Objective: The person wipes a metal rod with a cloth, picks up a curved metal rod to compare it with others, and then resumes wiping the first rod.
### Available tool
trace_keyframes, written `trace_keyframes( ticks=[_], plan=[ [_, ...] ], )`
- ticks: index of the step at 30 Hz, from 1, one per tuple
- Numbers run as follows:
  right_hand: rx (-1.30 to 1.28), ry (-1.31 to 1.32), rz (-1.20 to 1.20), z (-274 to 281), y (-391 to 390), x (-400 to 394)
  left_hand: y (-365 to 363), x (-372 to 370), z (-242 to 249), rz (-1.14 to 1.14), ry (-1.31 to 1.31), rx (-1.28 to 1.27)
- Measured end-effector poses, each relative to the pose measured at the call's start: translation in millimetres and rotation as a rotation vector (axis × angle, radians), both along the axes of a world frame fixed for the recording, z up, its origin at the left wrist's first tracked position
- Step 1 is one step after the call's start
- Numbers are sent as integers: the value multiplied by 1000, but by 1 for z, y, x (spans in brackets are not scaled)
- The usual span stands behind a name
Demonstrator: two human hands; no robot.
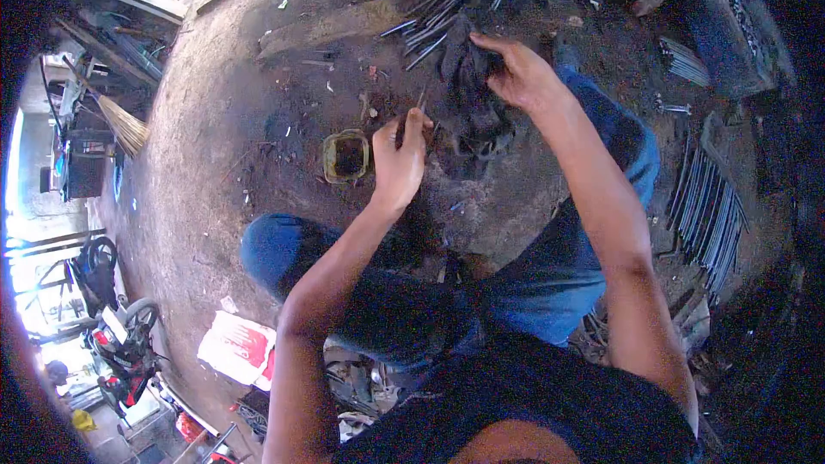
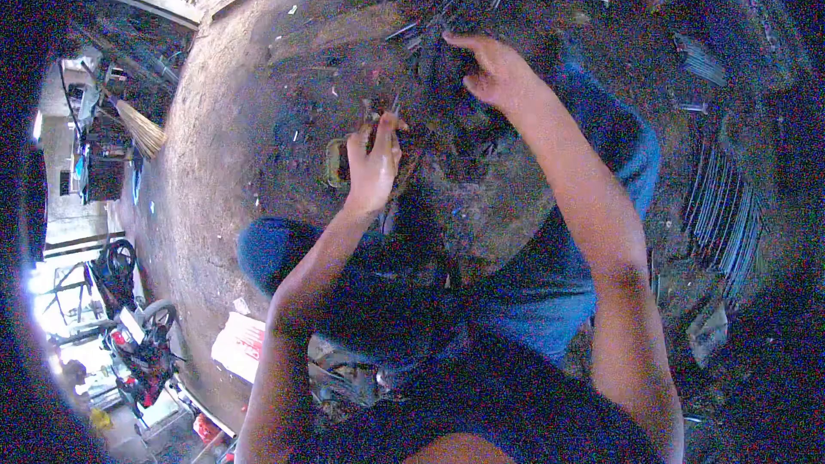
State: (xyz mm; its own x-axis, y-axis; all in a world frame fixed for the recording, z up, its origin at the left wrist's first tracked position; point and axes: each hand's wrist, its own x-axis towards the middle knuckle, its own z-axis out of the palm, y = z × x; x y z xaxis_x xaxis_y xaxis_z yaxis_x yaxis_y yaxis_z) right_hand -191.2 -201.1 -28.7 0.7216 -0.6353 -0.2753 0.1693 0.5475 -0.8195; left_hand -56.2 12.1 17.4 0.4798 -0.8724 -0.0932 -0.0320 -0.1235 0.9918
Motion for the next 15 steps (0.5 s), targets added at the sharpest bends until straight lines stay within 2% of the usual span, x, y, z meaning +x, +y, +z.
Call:
trace_keyframes(
  ticks=[1, 3, 5, 6, 7, 12, 15],
  plan=[
    [-78, 21, 4, 3, 3, 3, -1, -1, -4, 10, -19, -15],
    [20, 106, -372, 80, 59, 10, 2, -2, 3, 22, 19, 35],
    [-607, 237, -336, 55, 76, 22, 2, 0, 3, -7, -53, 74],
    [-792, 347, -325, 33, 84, 30, 1, -3, 5, 1, -47, 70],
    [-975, 364, -289, 44, 99, 31, 1, -8, 8, 55, -98, 31],
    [-841, 386, -335, 39, 118, 41, 3, -6, -4, 153, -245, -36],
    [-782, 451, -261, 39, 115, 38, 3, -7, -1, 53, -224, 75]
  ],
)
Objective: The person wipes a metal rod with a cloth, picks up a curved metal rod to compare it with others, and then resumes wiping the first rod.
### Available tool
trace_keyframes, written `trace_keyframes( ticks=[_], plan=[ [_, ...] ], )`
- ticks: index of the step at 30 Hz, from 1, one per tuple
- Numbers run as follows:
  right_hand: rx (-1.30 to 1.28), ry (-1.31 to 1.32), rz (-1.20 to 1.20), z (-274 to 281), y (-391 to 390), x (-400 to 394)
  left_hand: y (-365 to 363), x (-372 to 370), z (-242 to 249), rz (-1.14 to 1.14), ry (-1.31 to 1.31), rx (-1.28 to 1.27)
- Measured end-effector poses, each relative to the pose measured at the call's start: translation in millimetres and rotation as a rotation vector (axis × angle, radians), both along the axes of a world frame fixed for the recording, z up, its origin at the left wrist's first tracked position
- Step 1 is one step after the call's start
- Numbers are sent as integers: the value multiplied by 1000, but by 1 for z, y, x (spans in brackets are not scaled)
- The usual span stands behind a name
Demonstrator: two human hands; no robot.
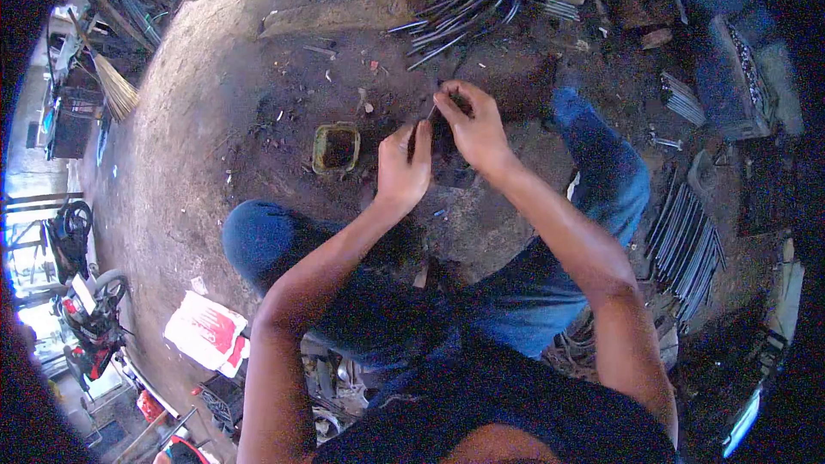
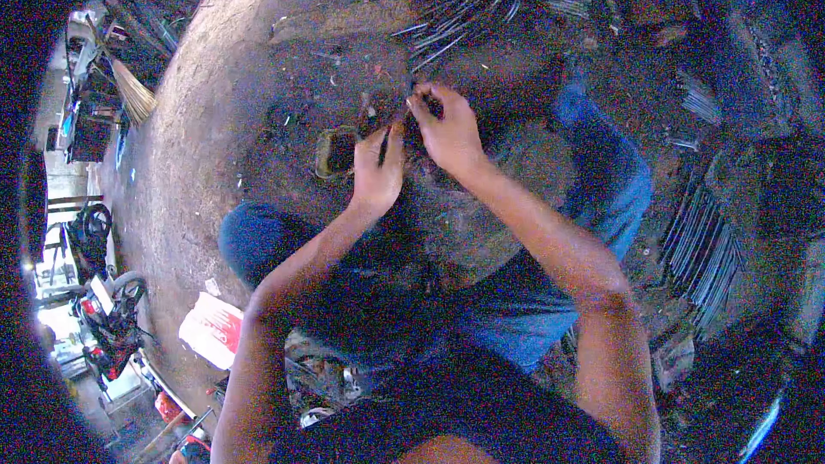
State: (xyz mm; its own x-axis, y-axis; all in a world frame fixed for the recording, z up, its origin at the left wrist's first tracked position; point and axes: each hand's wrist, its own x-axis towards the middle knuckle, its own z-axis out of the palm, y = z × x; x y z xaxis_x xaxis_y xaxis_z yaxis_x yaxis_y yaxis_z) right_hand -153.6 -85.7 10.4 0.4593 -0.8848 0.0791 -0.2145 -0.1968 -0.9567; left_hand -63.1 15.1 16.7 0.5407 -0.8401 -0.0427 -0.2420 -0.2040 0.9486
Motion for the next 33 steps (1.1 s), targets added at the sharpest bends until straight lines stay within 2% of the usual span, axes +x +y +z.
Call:
trace_keyframes(
  ticks=[2, 3, 4, 5, 6, 8, 10, 11, 12, 14, 16, 17, 18, 20, 21, 23, 25, 26, 28, 30, 31, 33],
  plan=[
    [-29, 31, -181, -29, -38, 4, 2, -5, 8, -48, -142, -43],
    [73, -62, -218, -21, -56, 1, 3, -7, 2, -50, -136, -39],
    [216, -163, -236, -7, -60, -1, 1, -9, -6, -57, -198, -167],
    [112, -171, -243, -20, -53, 1, -2, -9, -6, -61, -261, -297],
    [5, -183, -247, -34, -44, 3, -2, -6, -4, -56, -263, -305],
    [137, -264, -199, -15, -5, 3, 4, -1, 5, -96, -140, -85],
    [136, -254, -167, -18, -33, 1, 1, -4, 0, -86, -117, -58],
    [295, -318, -255, -15, -51, 3, 2, -6, -3, -85, -102, -28],
    [395, -418, -259, -28, -76, 5, 2, -8, -5, -87, -101, -29],
    [320, -365, -317, -33, -71, 7, -3, -11, 0, -47, -165, -183],
    [195, -457, -305, -32, -24, 10, 2, -3, 2, -34, -185, -172],
    [253, -488, -231, -20, -4, 6, 2, 1, -5, -40, -206, -176],
    [250, -487, -228, -16, -12, 6, 2, 4, -12, -46, -227, -182],
    [466, -445, -223, -17, -45, 2, 1, -6, -8, -43, -226, -226],
    [558, -578, -204, -30, -71, 3, -1, -8, -10, -55, -184, -223],
    [558, -451, -339, -21, -83, 4, -2, -10, -4, -82, -126, -223],
    [587, -374, -396, -45, -92, 4, 1, -4, -3, -88, -153, -178],
    [335, -456, -288, -74, -98, 0, 2, -3, -4, -101, -174, -122],
    [81, -527, -174, -78, -103, -3, -1, -4, -8, -89, -183, -180],
    [732, -583, -381, -48, -102, -2, -1, -4, -4, -77, -191, -230],
    [732, -579, -380, -54, -96, 0, 0, -2, 7, -98, -121, -133],
    [281, -517, -244, -70, -76, 7, -3, 2, 10, -114, -44, -48]
  ],
)
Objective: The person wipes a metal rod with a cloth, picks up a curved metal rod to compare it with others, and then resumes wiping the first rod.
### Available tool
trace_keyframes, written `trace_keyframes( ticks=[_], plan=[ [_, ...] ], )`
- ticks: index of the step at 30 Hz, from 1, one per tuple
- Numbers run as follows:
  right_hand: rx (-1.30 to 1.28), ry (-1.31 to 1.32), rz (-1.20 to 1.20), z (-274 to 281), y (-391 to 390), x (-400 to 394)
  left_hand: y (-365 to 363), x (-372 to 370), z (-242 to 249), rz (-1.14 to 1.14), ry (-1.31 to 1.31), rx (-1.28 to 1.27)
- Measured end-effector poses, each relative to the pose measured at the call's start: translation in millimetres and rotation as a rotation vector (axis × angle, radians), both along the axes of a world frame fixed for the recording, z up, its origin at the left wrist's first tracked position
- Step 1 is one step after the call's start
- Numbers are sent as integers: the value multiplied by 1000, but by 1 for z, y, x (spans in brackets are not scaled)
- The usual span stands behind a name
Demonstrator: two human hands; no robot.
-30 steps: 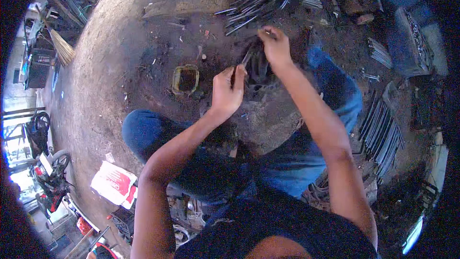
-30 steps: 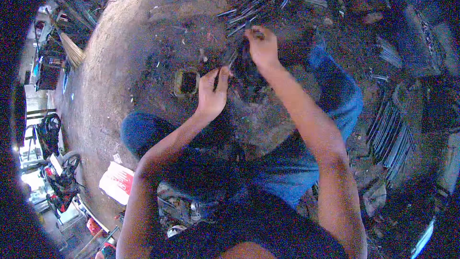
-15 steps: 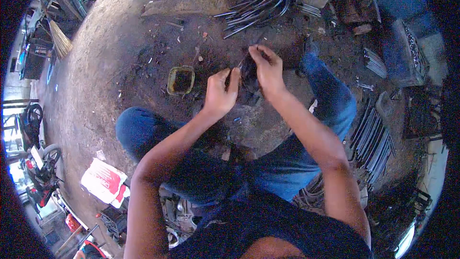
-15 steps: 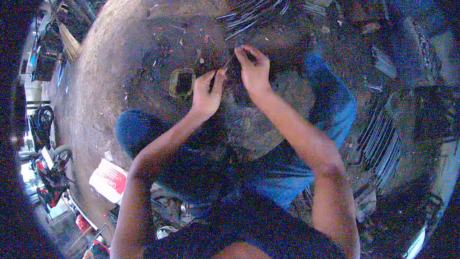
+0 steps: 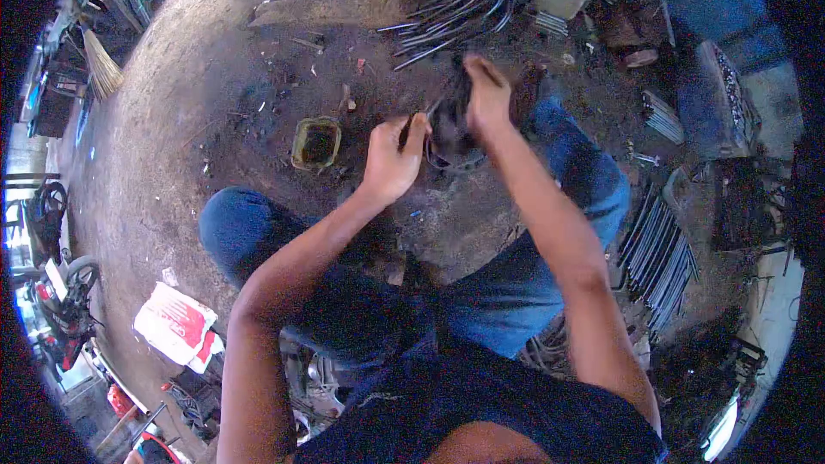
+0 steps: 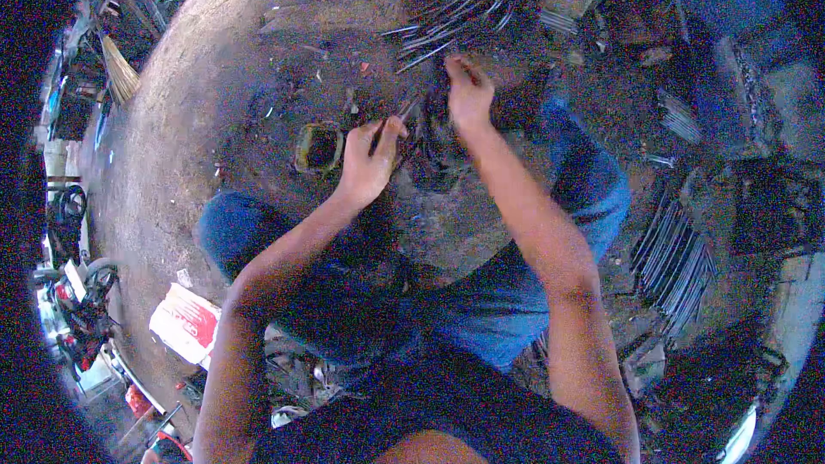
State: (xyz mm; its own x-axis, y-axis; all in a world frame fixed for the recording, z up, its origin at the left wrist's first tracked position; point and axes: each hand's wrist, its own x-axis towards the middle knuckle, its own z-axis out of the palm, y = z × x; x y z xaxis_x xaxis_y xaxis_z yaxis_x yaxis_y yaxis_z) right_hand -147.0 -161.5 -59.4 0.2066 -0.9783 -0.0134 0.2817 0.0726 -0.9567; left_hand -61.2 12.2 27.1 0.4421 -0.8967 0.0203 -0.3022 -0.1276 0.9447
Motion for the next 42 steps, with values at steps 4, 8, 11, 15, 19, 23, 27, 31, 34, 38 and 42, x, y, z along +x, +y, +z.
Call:
trace_keyframes(
  ticks=[4, 8, 11, 15, 19, 23, 27, 31, 34, 38, 42],
  plan=[
    [-240, 279, 93, 60, 93, 3, -5, 9, -8, 74, 26, -55],
    [-93, 201, 196, 56, 62, -3, -12, 5, 1, 37, -28, 3],
    [67, 29, 177, 68, 57, -4, -15, 8, 10, -68, 93, 68],
    [143, 14, 74, 109, 50, -20, -9, 8, -2, -320, 753, 142],
    [-70, 137, 11, 130, 42, -35, -13, 3, 2, -306, 261, -93],
    [-595, 435, -3, 132, 110, -27, -4, -5, 34, -113, -35, -291],
    [-472, 370, 10, 133, 74, -35, -7, -8, 23, -67, -61, -367],
    [-744, 601, -190, 134, 71, -34, -12, -15, 19, -79, -42, -301],
    [-660, 493, -106, 136, 118, -32, -2, -15, 32, -54, -27, -408],
    [-608, 532, -56, 140, 64, -35, -2, -18, 36, -65, 47, -251],
    [-760, 530, -187, 150, 119, -23, 1, -17, 39, 32, -27, -472]
  ],
)
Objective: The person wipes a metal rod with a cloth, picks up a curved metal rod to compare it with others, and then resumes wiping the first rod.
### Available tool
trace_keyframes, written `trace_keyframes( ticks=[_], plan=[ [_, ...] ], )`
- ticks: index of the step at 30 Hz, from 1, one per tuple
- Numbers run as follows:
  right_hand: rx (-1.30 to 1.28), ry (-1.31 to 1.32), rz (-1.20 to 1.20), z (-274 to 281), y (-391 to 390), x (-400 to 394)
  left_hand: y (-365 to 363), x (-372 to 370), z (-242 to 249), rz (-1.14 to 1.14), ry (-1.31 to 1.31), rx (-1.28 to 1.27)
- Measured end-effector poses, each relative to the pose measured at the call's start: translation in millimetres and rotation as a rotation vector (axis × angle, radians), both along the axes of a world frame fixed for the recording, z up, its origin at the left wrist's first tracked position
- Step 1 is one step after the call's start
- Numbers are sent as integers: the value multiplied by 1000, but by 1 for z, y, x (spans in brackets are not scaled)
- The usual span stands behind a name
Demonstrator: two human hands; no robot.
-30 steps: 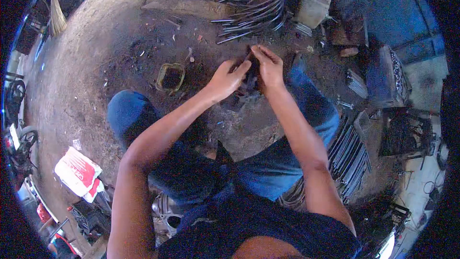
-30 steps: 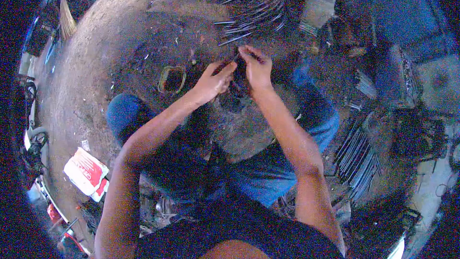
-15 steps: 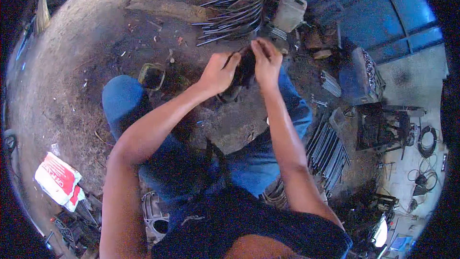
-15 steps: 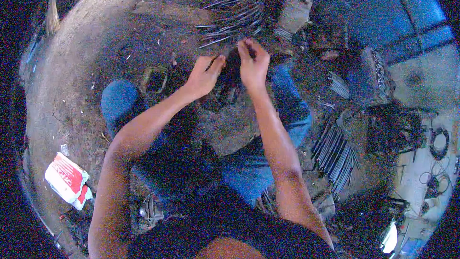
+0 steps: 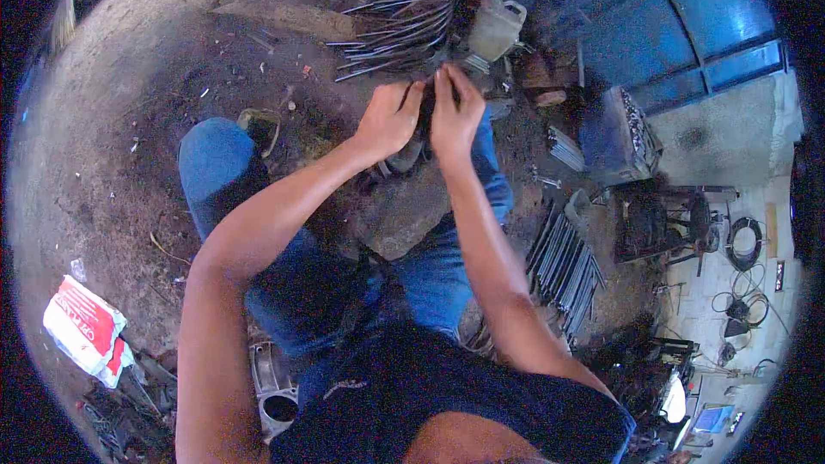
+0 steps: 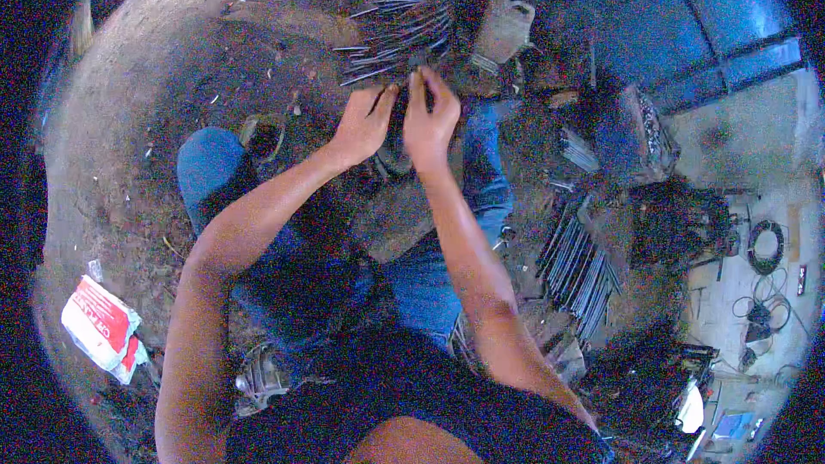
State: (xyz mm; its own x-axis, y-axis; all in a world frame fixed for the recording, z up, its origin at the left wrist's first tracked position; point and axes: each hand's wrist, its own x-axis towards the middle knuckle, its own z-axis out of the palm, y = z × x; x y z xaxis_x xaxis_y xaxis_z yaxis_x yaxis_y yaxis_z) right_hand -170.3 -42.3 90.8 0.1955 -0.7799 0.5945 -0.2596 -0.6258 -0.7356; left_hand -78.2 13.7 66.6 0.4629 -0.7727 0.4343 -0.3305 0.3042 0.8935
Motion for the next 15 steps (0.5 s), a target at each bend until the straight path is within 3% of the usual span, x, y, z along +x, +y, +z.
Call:
trace_keyframes(
  ticks=[4, 5, 7, 9, 10, 11, 13, 15],
  plan=[
    [96, -159, 89, -2, -37, -7, 6, 4, 4, -73, -3, 85],
    [192, 20, 20, 15, -44, -7, 5, 2, 4, -96, 54, 167],
    [207, -104, -26, -4, -58, -1, 12, 3, 10, -118, 75, 176],
    [-4, -112, -41, -5, -18, 0, 15, 12, 10, -89, -13, 159],
    [116, -184, 21, -11, 7, 3, 15, 13, 7, -77, -35, 33],
    [63, -118, 37, -7, 25, 4, 11, 14, 4, -74, -35, 33],
    [21, -101, 36, -9, -1, -2, 9, 12, -6, -49, -68, -1],
    [234, -146, 14, 0, -37, -2, 13, 8, -1, -117, 46, 134]
  ],
)
